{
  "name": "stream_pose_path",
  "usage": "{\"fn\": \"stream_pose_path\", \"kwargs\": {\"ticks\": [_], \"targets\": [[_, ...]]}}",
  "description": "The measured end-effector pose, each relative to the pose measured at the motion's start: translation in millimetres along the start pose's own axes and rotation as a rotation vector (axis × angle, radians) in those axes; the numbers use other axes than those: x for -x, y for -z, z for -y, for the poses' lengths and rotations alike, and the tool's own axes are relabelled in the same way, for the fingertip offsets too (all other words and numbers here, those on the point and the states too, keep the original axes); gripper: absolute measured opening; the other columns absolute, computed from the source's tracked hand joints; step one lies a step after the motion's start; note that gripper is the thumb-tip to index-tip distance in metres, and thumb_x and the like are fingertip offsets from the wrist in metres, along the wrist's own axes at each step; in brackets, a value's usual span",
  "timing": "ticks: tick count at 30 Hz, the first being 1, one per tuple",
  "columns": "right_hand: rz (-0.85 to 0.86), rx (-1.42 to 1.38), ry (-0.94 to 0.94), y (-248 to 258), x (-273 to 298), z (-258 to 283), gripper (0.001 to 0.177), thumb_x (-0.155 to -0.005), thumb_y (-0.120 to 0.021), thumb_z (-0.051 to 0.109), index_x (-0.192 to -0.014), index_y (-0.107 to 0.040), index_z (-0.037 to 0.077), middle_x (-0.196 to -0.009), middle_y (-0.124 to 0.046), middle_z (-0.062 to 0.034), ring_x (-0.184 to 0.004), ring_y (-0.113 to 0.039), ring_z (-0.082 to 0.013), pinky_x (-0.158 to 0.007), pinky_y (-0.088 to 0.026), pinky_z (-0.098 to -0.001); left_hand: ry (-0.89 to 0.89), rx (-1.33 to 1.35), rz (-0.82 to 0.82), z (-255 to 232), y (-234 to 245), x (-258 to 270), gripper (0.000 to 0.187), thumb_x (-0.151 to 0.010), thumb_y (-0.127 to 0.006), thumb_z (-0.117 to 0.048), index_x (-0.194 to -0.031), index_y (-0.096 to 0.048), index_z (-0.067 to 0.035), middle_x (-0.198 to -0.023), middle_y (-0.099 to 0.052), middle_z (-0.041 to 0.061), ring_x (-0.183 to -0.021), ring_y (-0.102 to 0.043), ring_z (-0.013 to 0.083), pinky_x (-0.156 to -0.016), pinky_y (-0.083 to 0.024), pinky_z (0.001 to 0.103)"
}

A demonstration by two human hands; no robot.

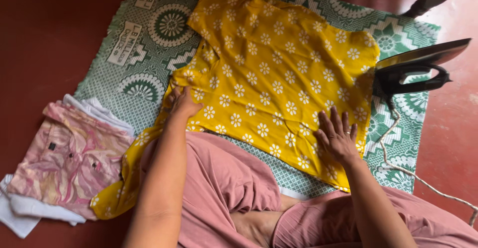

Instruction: The person irons a yellow floral-patterned garment on a green patterned mat. They smooth the fabric with one hand while moving the iron with the other, then flip the garment to iron the other side.

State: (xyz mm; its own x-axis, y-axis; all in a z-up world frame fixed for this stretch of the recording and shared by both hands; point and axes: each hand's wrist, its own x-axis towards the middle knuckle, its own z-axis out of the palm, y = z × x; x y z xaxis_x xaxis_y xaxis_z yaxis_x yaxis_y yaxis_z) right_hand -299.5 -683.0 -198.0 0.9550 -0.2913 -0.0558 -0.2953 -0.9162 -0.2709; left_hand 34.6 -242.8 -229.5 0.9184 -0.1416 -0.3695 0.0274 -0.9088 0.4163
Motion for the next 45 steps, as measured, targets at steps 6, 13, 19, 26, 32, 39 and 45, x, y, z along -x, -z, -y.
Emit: {"fn": "stream_pose_path", "kwargs": {"ticks": [6, 13, 19, 26, 32, 39, 45], "targets": [[-0.541, -0.329, -0.299, 11, -17, -63, 0.063, -0.111, -0.06, 0.034, -0.159, -0.033, 0.004, -0.161, -0.038, -0.0238, -0.151, -0.038, -0.044, -0.132, -0.028, -0.0497, 0.136, -0.135, 0.082, -39, 18, 28, 0.114, -0.079, -0.08, -0.052, -0.164, -0.011, -0.02, -0.173, 0.012, 0.016, -0.157, 0.004, 0.0451, -0.115, -0.004, 0.079], [-0.718, -0.561, -0.569, 92, -55, -117, 0.072, -0.101, -0.078, 0.022, -0.158, -0.036, 0.009, -0.157, -0.036, -0.019, -0.137, -0.047, -0.029, -0.11, -0.049, -0.0402, -0.032, -0.255, 0.012, -76, 27, 53, 0.118, -0.08, -0.079, -0.055, -0.164, -0.009, -0.01, -0.171, 0.006, 0.018, -0.157, 0.007, 0.0398, -0.114, 0.001, 0.08], [-0.818, -0.748, -0.366, 79, -97, -183, 0.032, -0.117, -0.07, 0.028, -0.136, -0.056, 0.006, -0.121, -0.072, -0.0088, -0.112, -0.069, -0.0186, -0.098, -0.052, -0.0383, -0.244, -0.282, 0.061, -100, 30, 71, 0.104, -0.084, -0.075, -0.051, -0.164, -0.015, -0.019, -0.173, 0.006, 0.014, -0.158, 0.005, 0.0409, -0.114, -0.002, 0.08], [-0.5, -0.147, -0.271, 174, -97, -158, 0.02, -0.118, -0.056, 0.021, -0.124, -0.059, 0.001, -0.106, -0.071, -0.021, -0.101, -0.069, -0.0377, -0.084, -0.051, -0.0495, -0.326, -0.354, 0.313, -111, 16, 77, 0.102, -0.083, -0.075, -0.053, -0.161, -0.012, -0.04, -0.172, 0.012, 0.009, -0.158, 0.006, 0.0375, -0.117, -0.005, 0.077], [-0.247, 0.148, -0.063, 192, -80, -84, 0.04, -0.117, -0.058, 0.039, -0.109, -0.055, 0.0, -0.098, -0.067, -0.0263, -0.087, -0.065, -0.0459, -0.077, -0.049, -0.0568, -0.333, -0.377, 0.326, -110, 10, 70, 0.101, -0.085, -0.074, -0.05, -0.162, -0.01, -0.043, -0.172, 0.011, 0.01, -0.157, 0.006, 0.04, -0.116, -0.01, 0.077], [0.127, 0.066, 0.079, 167, -74, 82, 0.043, -0.099, -0.053, 0.051, -0.112, -0.058, 0.01, -0.101, -0.071, -0.0216, -0.09, -0.069, -0.0454, -0.074, -0.054, -0.0559, -0.365, -0.335, 0.307, -99, 9, 70, 0.098, -0.086, -0.074, -0.049, -0.161, -0.012, -0.044, -0.172, 0.009, 0.006, -0.159, 0.005, 0.0361, -0.118, -0.013, 0.075], [0.22, 0.048, 0.337, 119, -71, 176, 0.042, -0.1, -0.048, 0.05, -0.118, -0.057, 0.014, -0.103, -0.071, -0.0177, -0.081, -0.07, -0.0432, -0.067, -0.056, -0.0566, -0.362, -0.307, 0.32, -93, 7, 66, 0.092, -0.088, -0.072, -0.045, -0.161, -0.015, -0.045, -0.173, 0.012, 0.002, -0.159, 0.006, 0.0349, -0.117, -0.012, 0.075]]}}
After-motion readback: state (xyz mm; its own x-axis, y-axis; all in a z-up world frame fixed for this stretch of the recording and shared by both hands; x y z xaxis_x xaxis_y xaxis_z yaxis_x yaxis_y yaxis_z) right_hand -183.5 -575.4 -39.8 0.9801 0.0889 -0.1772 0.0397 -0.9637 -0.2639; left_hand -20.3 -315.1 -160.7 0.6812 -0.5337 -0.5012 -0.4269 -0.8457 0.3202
